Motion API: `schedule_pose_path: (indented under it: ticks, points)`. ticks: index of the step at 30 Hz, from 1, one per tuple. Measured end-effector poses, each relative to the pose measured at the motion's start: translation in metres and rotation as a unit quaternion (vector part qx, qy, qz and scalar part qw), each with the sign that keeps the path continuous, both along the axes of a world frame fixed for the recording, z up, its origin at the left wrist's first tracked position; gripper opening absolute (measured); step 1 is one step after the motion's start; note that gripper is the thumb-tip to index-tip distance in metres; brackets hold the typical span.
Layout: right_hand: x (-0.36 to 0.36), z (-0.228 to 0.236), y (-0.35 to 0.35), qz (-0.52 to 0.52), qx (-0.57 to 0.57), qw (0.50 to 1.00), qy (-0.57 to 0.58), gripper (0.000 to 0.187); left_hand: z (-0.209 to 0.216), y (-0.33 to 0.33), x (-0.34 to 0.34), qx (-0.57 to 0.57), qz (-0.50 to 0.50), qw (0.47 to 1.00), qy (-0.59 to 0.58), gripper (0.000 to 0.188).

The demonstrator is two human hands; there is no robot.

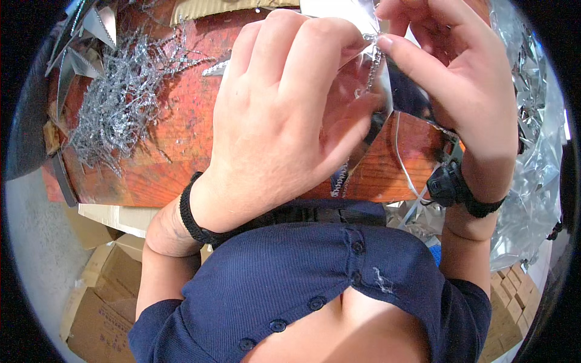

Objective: Decorating silver stars with metallic beads or tinsel using a hot glue gun.

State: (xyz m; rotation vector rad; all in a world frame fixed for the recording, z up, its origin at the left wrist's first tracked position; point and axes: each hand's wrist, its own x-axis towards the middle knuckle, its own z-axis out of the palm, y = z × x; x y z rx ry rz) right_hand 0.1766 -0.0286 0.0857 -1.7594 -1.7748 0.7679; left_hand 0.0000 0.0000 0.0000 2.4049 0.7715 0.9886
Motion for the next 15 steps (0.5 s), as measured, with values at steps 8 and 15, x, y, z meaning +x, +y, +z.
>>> schedule_pose_path:
  ticks: [8,15]
  points:
    - [0.008,0.014,-0.001,-0.043,-0.055,0.996,0.054,0.020,0.009,-0.009,0.004,-0.039,-0.001,0.999,-0.027,0.049]
    - [0.079,0.004,-0.024,-0.184,0.138,0.970,0.083,0.025,0.015,-0.006,0.004,-0.049,0.008,0.999,0.006,0.045]
